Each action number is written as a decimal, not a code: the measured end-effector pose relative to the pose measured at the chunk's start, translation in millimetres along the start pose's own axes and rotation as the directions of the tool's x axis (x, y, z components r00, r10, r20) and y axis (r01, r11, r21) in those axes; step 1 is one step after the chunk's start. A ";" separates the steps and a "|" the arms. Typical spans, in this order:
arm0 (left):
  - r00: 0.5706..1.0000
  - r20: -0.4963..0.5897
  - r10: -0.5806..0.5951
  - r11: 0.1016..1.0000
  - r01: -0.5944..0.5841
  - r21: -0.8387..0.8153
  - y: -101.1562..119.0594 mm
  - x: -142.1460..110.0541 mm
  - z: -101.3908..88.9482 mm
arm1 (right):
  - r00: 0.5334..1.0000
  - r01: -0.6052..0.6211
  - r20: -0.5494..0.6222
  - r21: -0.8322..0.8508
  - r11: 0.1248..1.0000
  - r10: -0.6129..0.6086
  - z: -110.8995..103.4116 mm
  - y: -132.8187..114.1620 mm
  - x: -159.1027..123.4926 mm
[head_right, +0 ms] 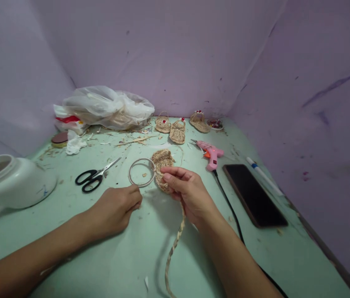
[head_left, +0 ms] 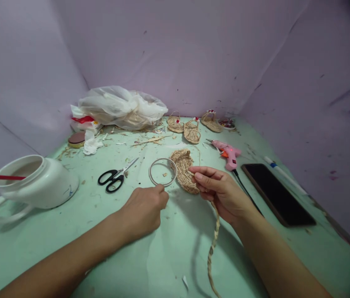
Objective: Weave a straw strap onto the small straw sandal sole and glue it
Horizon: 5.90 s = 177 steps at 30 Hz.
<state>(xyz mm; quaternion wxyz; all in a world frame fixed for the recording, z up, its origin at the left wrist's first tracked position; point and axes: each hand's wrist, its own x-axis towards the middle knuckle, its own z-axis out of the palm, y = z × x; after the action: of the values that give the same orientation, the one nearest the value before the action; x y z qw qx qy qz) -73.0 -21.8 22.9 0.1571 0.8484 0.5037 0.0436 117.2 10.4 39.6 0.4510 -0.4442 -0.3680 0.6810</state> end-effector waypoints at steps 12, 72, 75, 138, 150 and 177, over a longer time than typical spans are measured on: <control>0.814 -0.180 -0.553 0.684 0.320 -0.655 -16.3 3.4 -31.3 | 0.996 -0.082 -0.032 -0.087 0.993 0.080 10.1 17.1 0.9; 0.899 -0.035 -0.436 0.389 0.154 -0.908 -13.1 8.3 -19.3 | 0.952 0.283 0.273 -0.621 0.731 -0.137 1.2 2.8 -4.7; 0.892 -0.070 -0.447 0.287 0.069 -0.955 -11.6 6.3 -22.9 | 0.951 0.279 0.284 -0.626 0.728 -0.121 2.3 2.9 -4.9; 0.863 0.007 -0.505 0.039 0.032 -0.999 12.8 10.7 3.2 | 0.871 0.459 0.176 -0.623 0.633 -0.459 24.7 44.9 -14.9; 0.909 0.023 -0.415 -0.008 0.021 -1.000 8.8 11.4 9.3 | 0.988 0.095 0.145 -0.345 0.934 -0.047 30.2 38.0 -14.4; 0.929 0.206 -0.309 -0.393 0.072 -0.917 0.4 13.0 5.2 | 0.975 0.221 0.059 -0.334 0.916 -0.213 27.0 43.3 -7.6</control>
<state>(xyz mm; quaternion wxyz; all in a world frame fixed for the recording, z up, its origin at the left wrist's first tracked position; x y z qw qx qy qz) -65.1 -11.8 17.1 0.7493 0.2441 0.3989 0.4689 81.0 -13.5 11.7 0.4365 -0.4642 -0.5314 0.5582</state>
